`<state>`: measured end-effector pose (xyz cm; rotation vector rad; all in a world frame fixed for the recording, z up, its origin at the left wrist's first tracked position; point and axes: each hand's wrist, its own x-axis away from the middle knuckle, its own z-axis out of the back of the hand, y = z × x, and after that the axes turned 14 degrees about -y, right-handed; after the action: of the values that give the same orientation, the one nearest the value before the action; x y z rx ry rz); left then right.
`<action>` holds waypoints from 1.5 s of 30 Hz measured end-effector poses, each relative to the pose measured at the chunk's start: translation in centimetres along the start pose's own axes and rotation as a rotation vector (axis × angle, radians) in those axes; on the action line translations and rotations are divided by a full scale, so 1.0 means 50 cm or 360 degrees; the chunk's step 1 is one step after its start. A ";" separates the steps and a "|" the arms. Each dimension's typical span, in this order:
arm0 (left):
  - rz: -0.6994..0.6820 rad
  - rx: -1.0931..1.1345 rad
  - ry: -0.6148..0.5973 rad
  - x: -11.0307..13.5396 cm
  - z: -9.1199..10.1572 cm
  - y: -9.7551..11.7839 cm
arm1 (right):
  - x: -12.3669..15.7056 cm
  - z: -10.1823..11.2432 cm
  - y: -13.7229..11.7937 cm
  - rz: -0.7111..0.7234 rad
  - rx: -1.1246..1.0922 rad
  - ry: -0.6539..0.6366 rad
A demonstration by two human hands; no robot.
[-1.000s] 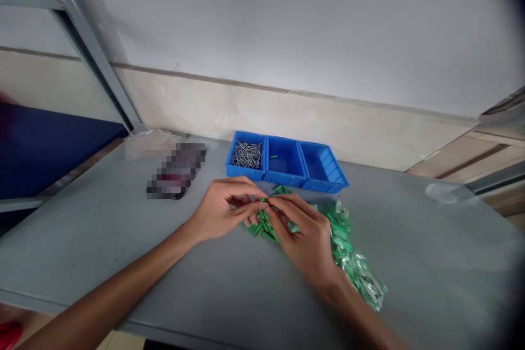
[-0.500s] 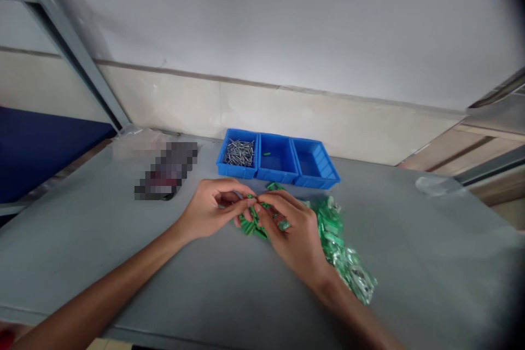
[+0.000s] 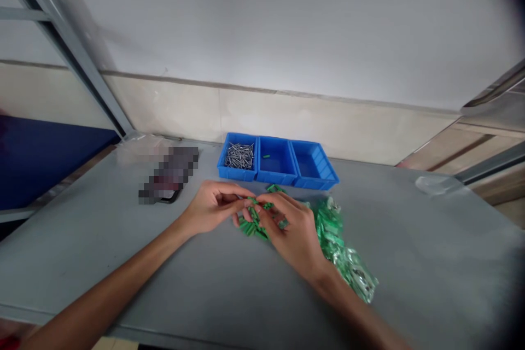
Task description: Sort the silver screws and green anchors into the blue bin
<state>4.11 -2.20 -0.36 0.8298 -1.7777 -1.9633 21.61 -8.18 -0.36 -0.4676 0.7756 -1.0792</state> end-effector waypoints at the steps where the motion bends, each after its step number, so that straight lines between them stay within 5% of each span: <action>1: -0.0002 0.0002 0.0003 0.000 0.000 0.000 | 0.000 0.001 0.001 0.0018 0.0006 0.0001; 20: 0.0118 -0.0247 -0.0058 0.000 0.012 0.000 | -0.007 0.004 0.006 0.0302 0.0122 0.0079; 25: 0.0144 -0.0365 0.0036 0.002 0.021 0.000 | 0.003 0.049 -0.038 0.0516 0.0648 0.0539; 29: 0.0137 -0.0618 0.0087 0.000 0.029 -0.004 | -0.042 0.108 -0.039 0.0420 0.0829 0.0879; 34: 0.0169 -0.0788 -0.0003 -0.001 0.037 -0.008 | -0.117 0.138 0.045 0.0158 0.0681 0.0339; 39: 0.0349 -0.1139 -0.0285 0.006 0.044 0.007 | -0.060 0.120 0.059 0.0021 0.0646 0.0579; 45: 0.0532 -0.1419 -0.0376 0.008 0.039 0.015 | -0.021 0.093 0.056 0.0120 0.0512 0.0360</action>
<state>2.45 -1.06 0.39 0.0033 -0.8527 -2.3244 26.55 -6.20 1.11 -0.0429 0.7920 -1.1730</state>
